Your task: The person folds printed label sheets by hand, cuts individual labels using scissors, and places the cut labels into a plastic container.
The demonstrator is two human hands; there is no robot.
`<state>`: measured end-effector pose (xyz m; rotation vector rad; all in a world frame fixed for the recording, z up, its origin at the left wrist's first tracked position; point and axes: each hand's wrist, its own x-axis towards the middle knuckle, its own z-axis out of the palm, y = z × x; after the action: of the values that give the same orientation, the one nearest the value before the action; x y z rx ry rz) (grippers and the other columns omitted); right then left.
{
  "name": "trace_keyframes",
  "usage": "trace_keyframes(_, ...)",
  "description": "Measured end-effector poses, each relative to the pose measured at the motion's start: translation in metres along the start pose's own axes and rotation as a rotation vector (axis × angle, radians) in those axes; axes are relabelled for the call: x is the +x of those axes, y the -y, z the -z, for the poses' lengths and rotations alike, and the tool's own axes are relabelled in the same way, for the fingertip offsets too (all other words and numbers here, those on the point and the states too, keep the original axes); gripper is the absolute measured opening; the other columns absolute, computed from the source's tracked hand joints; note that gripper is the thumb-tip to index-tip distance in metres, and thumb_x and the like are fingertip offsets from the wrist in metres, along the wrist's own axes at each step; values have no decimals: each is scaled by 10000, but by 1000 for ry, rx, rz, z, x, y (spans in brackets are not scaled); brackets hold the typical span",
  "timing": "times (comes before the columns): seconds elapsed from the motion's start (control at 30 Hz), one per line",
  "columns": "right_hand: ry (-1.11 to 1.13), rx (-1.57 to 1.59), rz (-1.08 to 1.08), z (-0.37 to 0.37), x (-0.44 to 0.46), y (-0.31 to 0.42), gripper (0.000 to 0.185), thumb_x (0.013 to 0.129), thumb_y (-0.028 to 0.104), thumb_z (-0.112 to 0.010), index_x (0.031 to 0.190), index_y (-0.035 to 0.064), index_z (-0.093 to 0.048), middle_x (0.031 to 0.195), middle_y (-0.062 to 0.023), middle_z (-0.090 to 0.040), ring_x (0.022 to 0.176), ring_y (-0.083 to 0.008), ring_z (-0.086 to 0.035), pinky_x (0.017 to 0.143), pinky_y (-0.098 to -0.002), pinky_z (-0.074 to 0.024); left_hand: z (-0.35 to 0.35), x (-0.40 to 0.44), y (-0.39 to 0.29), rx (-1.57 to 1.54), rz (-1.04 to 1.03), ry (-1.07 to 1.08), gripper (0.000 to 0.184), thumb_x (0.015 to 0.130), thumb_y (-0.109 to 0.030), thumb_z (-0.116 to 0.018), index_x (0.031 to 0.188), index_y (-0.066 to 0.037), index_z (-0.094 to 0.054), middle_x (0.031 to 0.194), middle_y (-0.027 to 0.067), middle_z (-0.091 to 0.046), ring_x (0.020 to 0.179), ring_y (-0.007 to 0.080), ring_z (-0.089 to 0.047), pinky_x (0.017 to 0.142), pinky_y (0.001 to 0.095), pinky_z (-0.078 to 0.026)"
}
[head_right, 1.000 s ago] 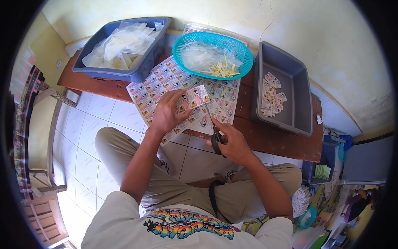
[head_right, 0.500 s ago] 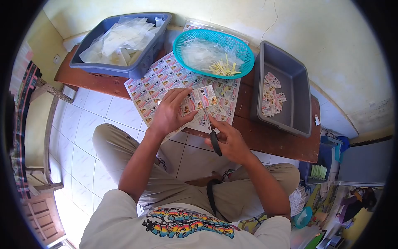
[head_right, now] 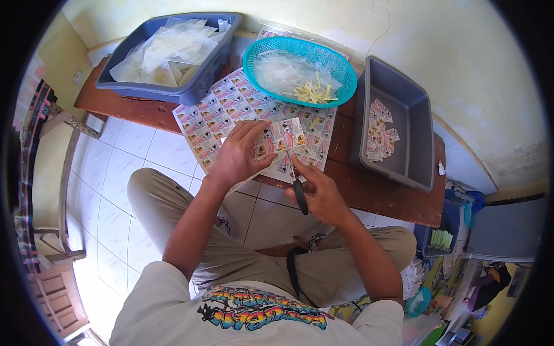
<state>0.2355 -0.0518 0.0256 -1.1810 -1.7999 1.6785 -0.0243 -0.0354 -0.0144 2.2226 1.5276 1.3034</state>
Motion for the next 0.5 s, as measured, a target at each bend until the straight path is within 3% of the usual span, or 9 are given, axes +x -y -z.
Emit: trace_keyframes(0.5,14,41,1,0,0,-4,775,982,120,-785,1659,137,-408,1202,-62,-539,904,-107,-664,769,-270,-562,1,0,-1,-19,-12,-11,707,748,-180,-914,1373,0,-636,1260,193,-685,1179,384,-647,1033,463,-536)
